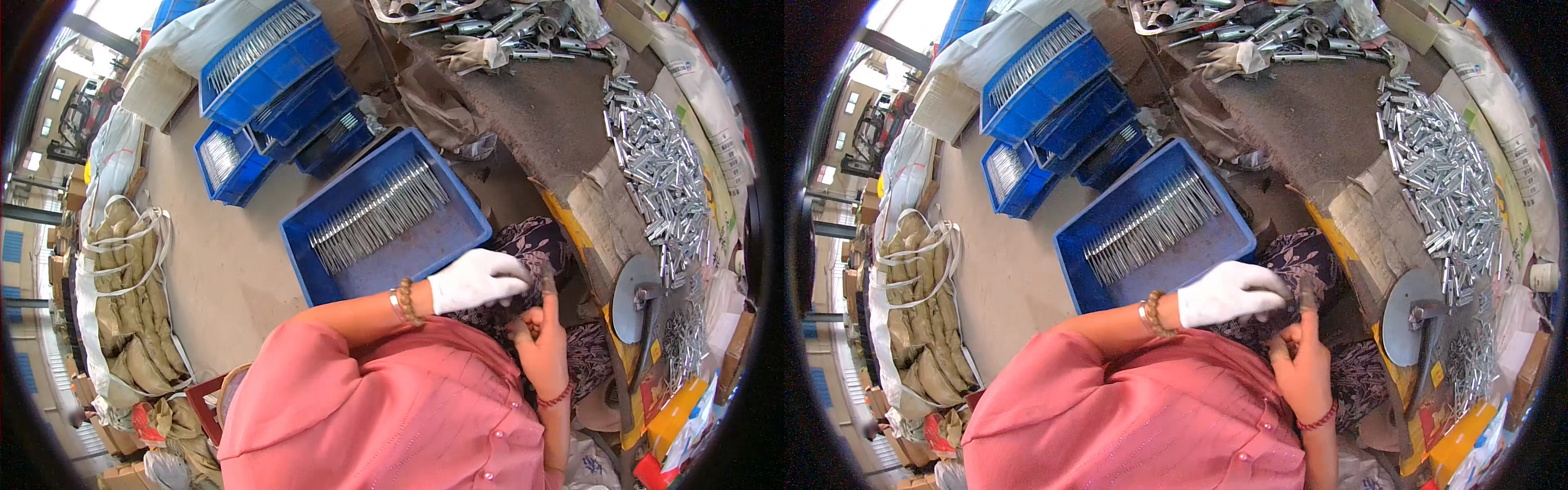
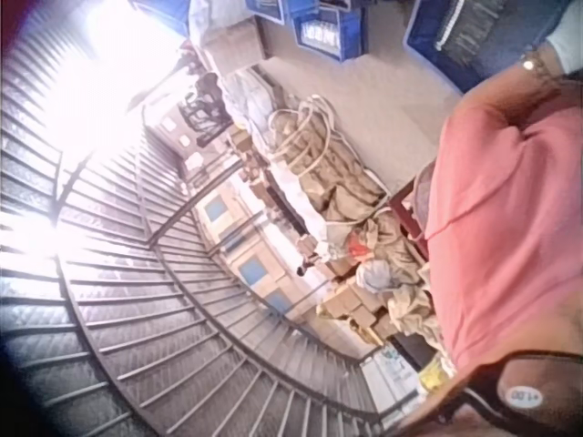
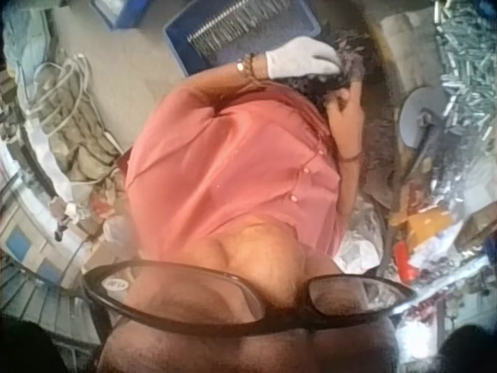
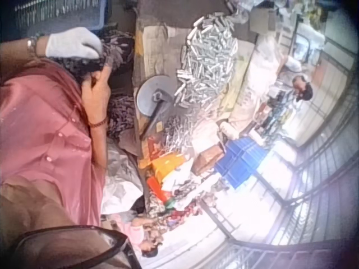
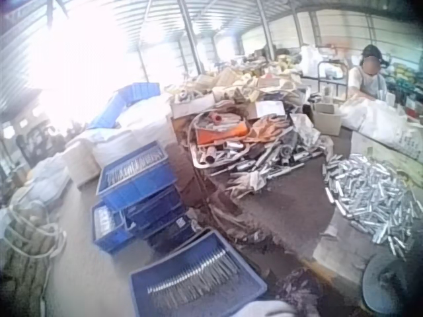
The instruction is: The recorder is assembling small metal components using a hammer and a jig in a workshop environment.
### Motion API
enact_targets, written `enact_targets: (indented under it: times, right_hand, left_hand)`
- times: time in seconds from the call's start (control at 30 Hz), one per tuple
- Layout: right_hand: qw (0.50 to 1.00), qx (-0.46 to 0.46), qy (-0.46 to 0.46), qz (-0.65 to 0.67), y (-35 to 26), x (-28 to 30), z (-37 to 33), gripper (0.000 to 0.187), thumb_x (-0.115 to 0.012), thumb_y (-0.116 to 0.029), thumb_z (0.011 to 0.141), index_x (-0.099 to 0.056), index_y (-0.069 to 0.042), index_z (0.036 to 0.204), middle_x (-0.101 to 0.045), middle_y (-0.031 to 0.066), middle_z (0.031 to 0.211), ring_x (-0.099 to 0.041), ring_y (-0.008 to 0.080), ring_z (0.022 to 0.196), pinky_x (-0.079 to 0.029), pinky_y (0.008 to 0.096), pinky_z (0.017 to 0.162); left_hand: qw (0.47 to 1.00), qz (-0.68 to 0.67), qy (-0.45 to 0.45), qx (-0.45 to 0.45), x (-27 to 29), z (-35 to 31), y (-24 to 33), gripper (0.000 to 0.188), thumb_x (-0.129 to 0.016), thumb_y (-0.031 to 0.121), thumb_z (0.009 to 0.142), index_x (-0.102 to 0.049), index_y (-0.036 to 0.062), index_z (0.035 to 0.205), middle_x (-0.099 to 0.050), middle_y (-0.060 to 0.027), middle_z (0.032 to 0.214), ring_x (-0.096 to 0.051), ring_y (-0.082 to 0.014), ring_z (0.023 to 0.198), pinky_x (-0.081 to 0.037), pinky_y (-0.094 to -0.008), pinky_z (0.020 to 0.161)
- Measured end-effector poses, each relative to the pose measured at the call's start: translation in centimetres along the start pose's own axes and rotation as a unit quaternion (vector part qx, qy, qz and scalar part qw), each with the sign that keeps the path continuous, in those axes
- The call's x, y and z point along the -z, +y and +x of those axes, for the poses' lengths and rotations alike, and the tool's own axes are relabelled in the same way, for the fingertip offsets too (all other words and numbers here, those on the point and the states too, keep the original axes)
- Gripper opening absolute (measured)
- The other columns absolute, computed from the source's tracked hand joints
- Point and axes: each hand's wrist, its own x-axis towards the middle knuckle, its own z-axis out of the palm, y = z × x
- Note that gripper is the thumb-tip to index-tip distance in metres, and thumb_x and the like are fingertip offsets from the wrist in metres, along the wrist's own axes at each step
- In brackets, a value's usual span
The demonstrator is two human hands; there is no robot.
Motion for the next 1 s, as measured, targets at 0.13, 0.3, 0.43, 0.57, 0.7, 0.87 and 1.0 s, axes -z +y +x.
enact_targets:
  times: [0.13, 0.3, 0.43, 0.57, 0.7, 0.87, 1.0]
  right_hand:
    - [0.989, 0.007, 0.015, -0.145, -0.7, -0.6, 0.2, 0.091, -0.064, -0.001, 0.09, -0.017, -0.013, 0.168, -0.07, 0.0201, 0.083, -0.07, 0.0428, 0.075, -0.056, 0.0502, 0.07]
    - [0.97, 0.025, 0.065, -0.233, 0.3, -0.6, -0.2, 0.1, -0.071, -0.007, 0.086, -0.014, -0.014, 0.168, -0.072, 0.0246, 0.09, -0.069, 0.048, 0.08, -0.055, 0.0559, 0.071]
    - [0.96, 0.09, 0.087, -0.251, -0.3, -1.1, 0.5, 0.106, -0.075, -0.008, 0.081, -0.014, -0.013, 0.168, -0.071, 0.0246, 0.09, -0.071, 0.0444, 0.078, -0.056, 0.0531, 0.069]
    - [0.945, 0.138, 0.143, -0.259, -0.2, -0.9, 0.4, 0.103, -0.075, -0.007, 0.08, -0.02, -0.013, 0.167, -0.072, 0.0198, 0.092, -0.072, 0.0391, 0.079, -0.057, 0.0494, 0.068]
    - [0.939, 0.116, 0.187, -0.263, 0.4, 0.5, 0.9, 0.084, -0.07, -0.003, 0.083, -0.042, -0.018, 0.16, -0.072, 0.0166, 0.1, -0.073, 0.0361, 0.081, -0.058, 0.0443, 0.065]
    - [0.899, 0.191, 0.234, -0.318, -0.2, 1.3, 0.0, 0.076, -0.067, -0.007, 0.086, -0.047, -0.022, 0.158, -0.065, 0.0117, 0.091, -0.071, 0.0327, 0.076, -0.057, 0.0435, 0.063]
    - [0.836, 0.18, 0.211, -0.475, -0.6, 1.3, -0.7, 0.072, -0.059, -0.009, 0.089, -0.048, -0.023, 0.158, -0.054, 0.0048, 0.081, -0.064, 0.0224, 0.067, -0.055, 0.0373, 0.061]
  left_hand:
    - [0.978, 0.151, 0.045, -0.139, -2.2, 1.0, -0.2, 0.034, -0.064, 0.029, 0.099, -0.071, 0.0015, 0.117, -0.073, -0.0206, 0.099, -0.073, -0.0326, 0.092, -0.058, -0.0404, 0.087]
    - [0.937, 0.276, 0.097, -0.191, -3.7, 1.5, -0.4, 0.025, -0.066, 0.024, 0.095, -0.072, 0.0045, 0.11, -0.072, -0.0205, 0.1, -0.071, -0.0387, 0.092, -0.058, -0.0443, 0.081]
    - [0.933, 0.265, 0.148, -0.195, -4.0, 1.2, 0.2, 0.015, -0.066, 0.016, 0.094, -0.071, 0.0044, 0.101, -0.069, -0.0192, 0.087, -0.07, -0.0374, 0.08, -0.056, -0.0416, 0.072]
    - [0.903, 0.312, 0.164, -0.247, -4.7, 1.2, 1.3, 0.006, -0.07, 0.011, 0.086, -0.068, 0.0064, 0.09, -0.066, -0.0158, 0.076, -0.068, -0.0342, 0.068, -0.055, -0.0404, 0.062]
    - [0.859, 0.39, 0.05, -0.328, -6.4, 0.3, 1.8, 0.004, -0.07, 0.01, 0.082, -0.067, 0.009, 0.084, -0.065, -0.0125, 0.073, -0.067, -0.0338, 0.067, -0.054, -0.0414, 0.061]
    - [0.902, 0.323, 0.1, -0.267, -4.6, 0.0, 3.9, 0.007, -0.071, 0.012, 0.091, -0.072, 0.0053, 0.093, -0.072, -0.0141, 0.085, -0.071, -0.0285, 0.071, -0.057, -0.0352, 0.066]
    - [0.878, 0.413, 0.09, -0.226, -3.9, 0.7, 5.8, 0.01, -0.073, 0.017, 0.091, -0.073, 0.0074, 0.095, -0.07, -0.0157, 0.078, -0.071, -0.0322, 0.069, -0.056, -0.0381, 0.064]
